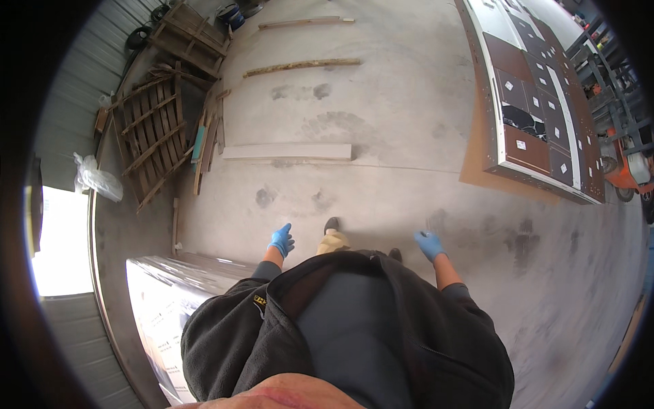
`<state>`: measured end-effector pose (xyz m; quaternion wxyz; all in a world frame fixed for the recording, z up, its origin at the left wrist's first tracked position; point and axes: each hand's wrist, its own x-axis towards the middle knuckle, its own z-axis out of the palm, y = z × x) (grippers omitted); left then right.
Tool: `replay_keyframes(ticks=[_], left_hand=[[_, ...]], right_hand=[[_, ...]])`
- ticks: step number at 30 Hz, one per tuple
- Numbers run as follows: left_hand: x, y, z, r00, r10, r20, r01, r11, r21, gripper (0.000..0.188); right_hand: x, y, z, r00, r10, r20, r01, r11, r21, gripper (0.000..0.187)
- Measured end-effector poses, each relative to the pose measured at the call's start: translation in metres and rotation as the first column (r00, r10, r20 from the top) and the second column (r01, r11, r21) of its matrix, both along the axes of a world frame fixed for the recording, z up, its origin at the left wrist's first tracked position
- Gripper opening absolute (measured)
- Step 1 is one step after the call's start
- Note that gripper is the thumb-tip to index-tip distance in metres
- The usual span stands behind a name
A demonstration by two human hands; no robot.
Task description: The person removes a plastic wrap from a stack of wood panels and places several thin wooden boards on top of the stack. The person handles the plastic and boards by hand in a warehouse setting.
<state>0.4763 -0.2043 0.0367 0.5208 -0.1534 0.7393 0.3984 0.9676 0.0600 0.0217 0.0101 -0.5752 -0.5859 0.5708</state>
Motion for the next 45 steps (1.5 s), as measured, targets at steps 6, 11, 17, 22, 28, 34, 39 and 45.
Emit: replay_keyframes(ticks=[6, 11, 17, 22, 28, 34, 39, 45], left_hand=[[0.175, 0.025, -0.005, 0.998, -0.013, 0.054, 0.015, 0.999, -0.039, 0.055], [0.249, 0.041, 0.006, 0.991, -0.116, 0.069, 0.112, 0.992, 0.063, 0.065], [0.322, 0.041, 0.006, 0.996, -0.086, 0.007, 0.086, 0.996, 0.007, 0.069], [0.423, 0.021, 0.03, 0.999, -0.034, 0.028, 0.034, 0.999, 0.0, 0.047], [0.566, 0.016, 0.052, 0.993, 0.118, -0.001, -0.118, 0.993, -0.019, 0.028], [0.746, 0.034, 0.046, 0.984, 0.145, -0.108, -0.155, 0.983, -0.1, 0.027], [0.882, 0.073, 0.046, 0.98, 0.127, 0.154, -0.119, 0.991, -0.057, 0.031], [0.974, 0.141, 0.079, 0.994, -0.002, 0.106, -0.003, 0.999, 0.049, 0.029]], right_hand=[[0.189, -0.007, 0.006, 0.943, 0.149, 0.298, -0.099, 0.98, -0.174, 0.047], [0.302, -0.024, -0.004, 0.877, 0.206, 0.435, -0.106, 0.964, -0.244, 0.052], [0.356, -0.03, 0.017, 0.919, 0.104, 0.381, 0.001, 0.964, -0.265, 0.054], [0.395, -0.009, 0.04, 0.94, 0.228, 0.255, -0.174, 0.961, -0.216, 0.051], [0.49, 0.039, 0.055, 0.93, 0.334, 0.155, -0.31, 0.937, -0.161, 0.049], [0.659, 0.083, 0.066, 0.924, 0.357, 0.135, -0.34, 0.931, -0.134, 0.05], [0.845, 0.102, 0.054, 0.841, 0.423, 0.337, -0.339, 0.898, -0.281, 0.049], [1.006, 0.16, 0.024, 0.55, 0.716, 0.43, -0.77, 0.635, -0.071, 0.046]])
